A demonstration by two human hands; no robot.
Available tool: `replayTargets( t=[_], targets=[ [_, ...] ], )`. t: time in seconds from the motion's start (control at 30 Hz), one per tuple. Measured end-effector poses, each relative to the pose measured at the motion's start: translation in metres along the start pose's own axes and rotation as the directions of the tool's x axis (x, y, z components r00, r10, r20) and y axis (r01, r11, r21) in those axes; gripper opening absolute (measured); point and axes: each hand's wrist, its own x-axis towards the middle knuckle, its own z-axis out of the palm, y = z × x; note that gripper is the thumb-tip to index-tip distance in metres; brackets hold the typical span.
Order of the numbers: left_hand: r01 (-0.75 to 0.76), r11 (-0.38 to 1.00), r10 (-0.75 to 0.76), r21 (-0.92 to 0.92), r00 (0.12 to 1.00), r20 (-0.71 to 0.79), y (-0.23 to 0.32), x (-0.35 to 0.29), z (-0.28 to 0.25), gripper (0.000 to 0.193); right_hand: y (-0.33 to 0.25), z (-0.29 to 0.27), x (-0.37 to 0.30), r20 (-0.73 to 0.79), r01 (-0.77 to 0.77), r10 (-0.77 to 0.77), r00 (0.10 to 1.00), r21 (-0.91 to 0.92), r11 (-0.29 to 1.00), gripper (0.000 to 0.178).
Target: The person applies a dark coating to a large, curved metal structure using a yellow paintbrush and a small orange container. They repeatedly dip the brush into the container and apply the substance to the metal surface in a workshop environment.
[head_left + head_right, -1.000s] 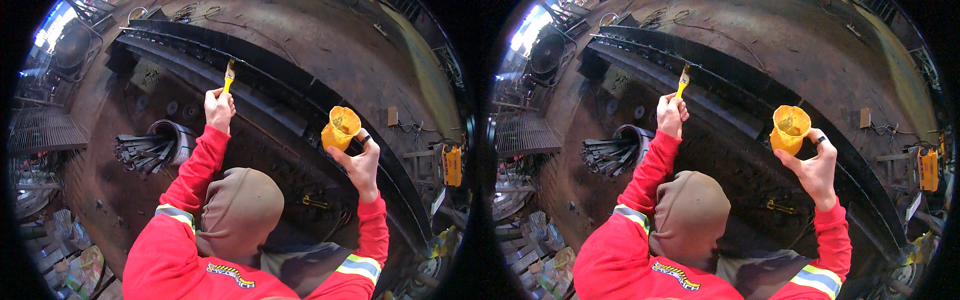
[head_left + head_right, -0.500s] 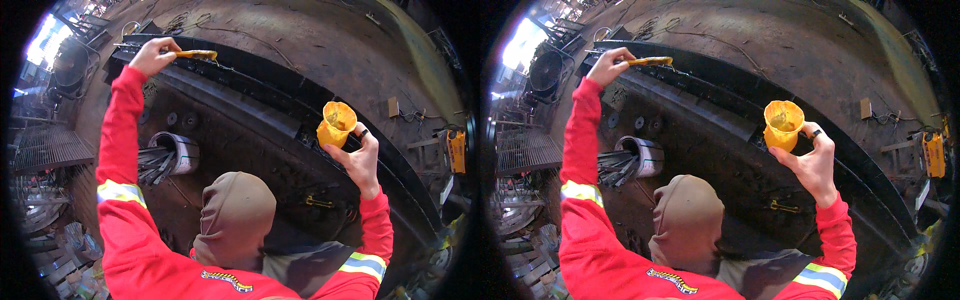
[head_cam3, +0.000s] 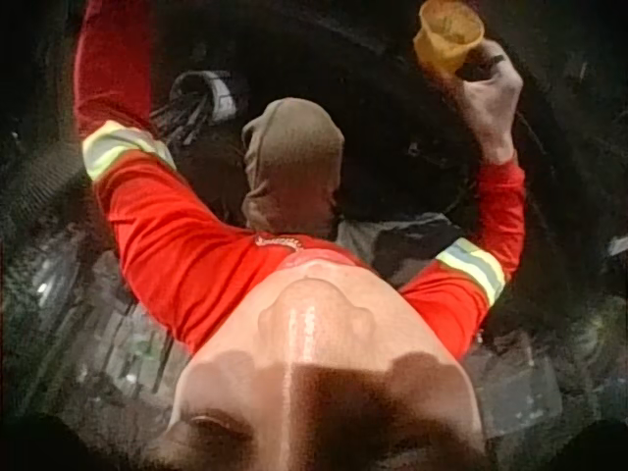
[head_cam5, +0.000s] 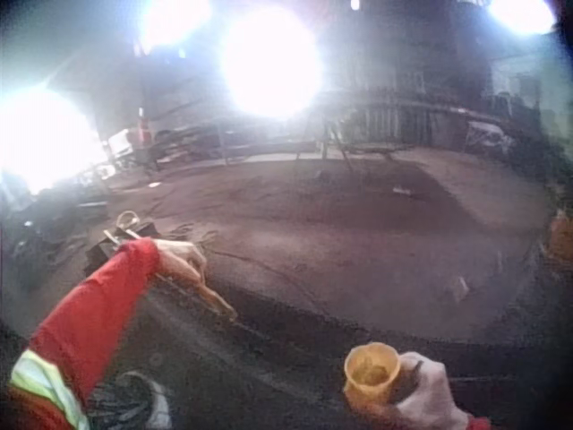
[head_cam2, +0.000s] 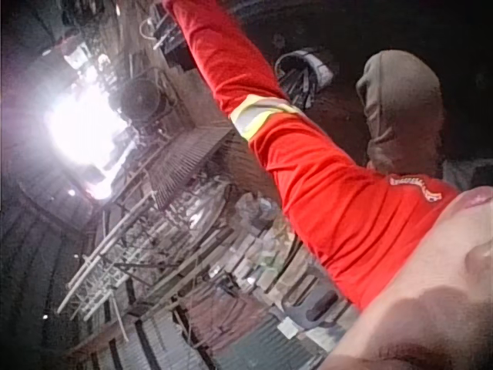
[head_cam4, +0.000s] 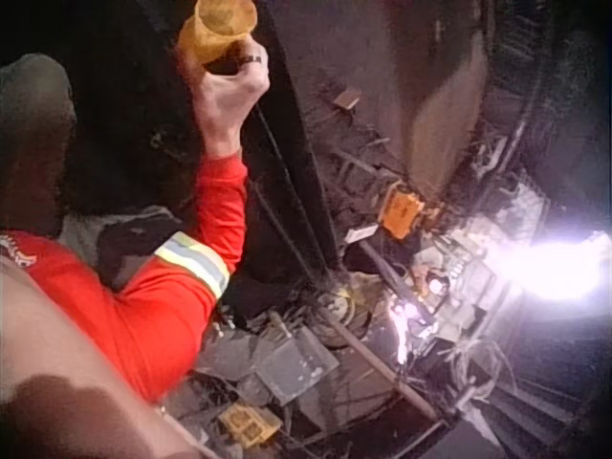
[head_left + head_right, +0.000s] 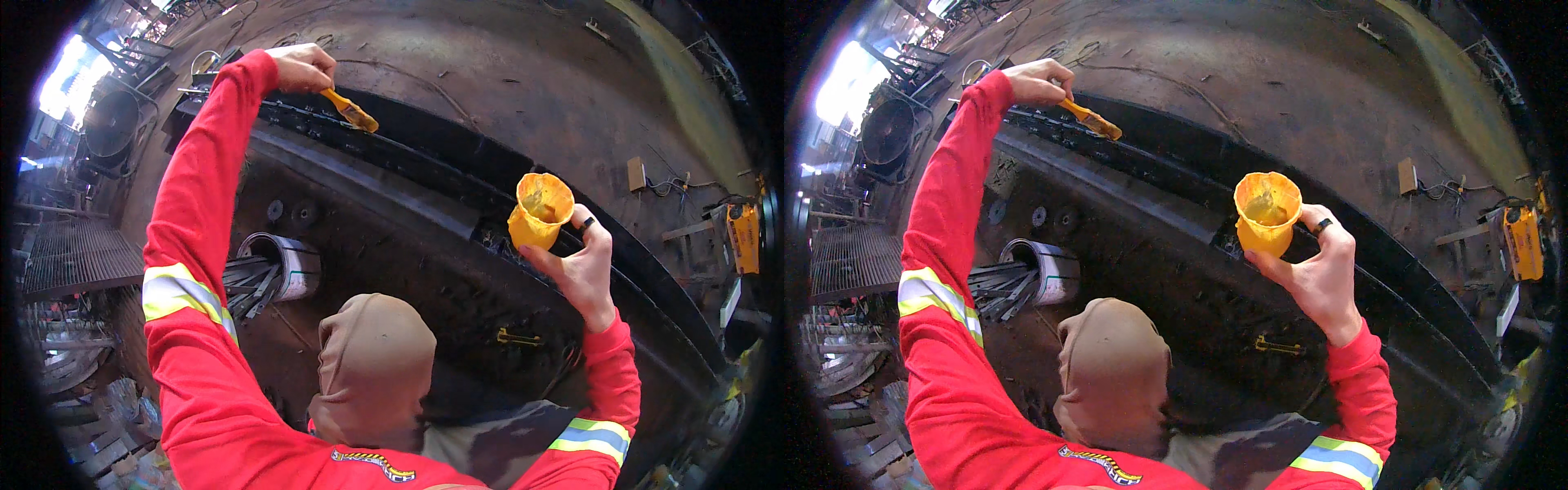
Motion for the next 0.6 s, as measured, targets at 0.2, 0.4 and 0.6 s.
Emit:
replayTargets(
  t=[0.2, 0.4, 0.6],
  targets=[
    [-0.146, 0.886, 0.072, -0.440, 0.981, -0.181, -0.045, -0.039, 0.033, 0.023, 0.008, 0.001, -0.001, 0.014, 0.010, -0.011, 1.000, 0.044, 0.999, 0.047],
    [-0.217, 0.832, -0.229, -0.510, 0.703, -0.674, -0.102, -0.085, 0.113, 0.020, 0.007, 0.004, 0.000, 0.009, -0.003, 0.002, 1.000, 0.070, 0.998, 0.049],
    [-0.134, 0.977, -0.100, -0.166, 0.404, -0.909, -0.046, -0.068, 0.194, 0.021, 0.009, -0.003, 0.002, 0.047, -0.016, 0.015, 0.999, 0.038, 0.999, 0.048]
  ],
)
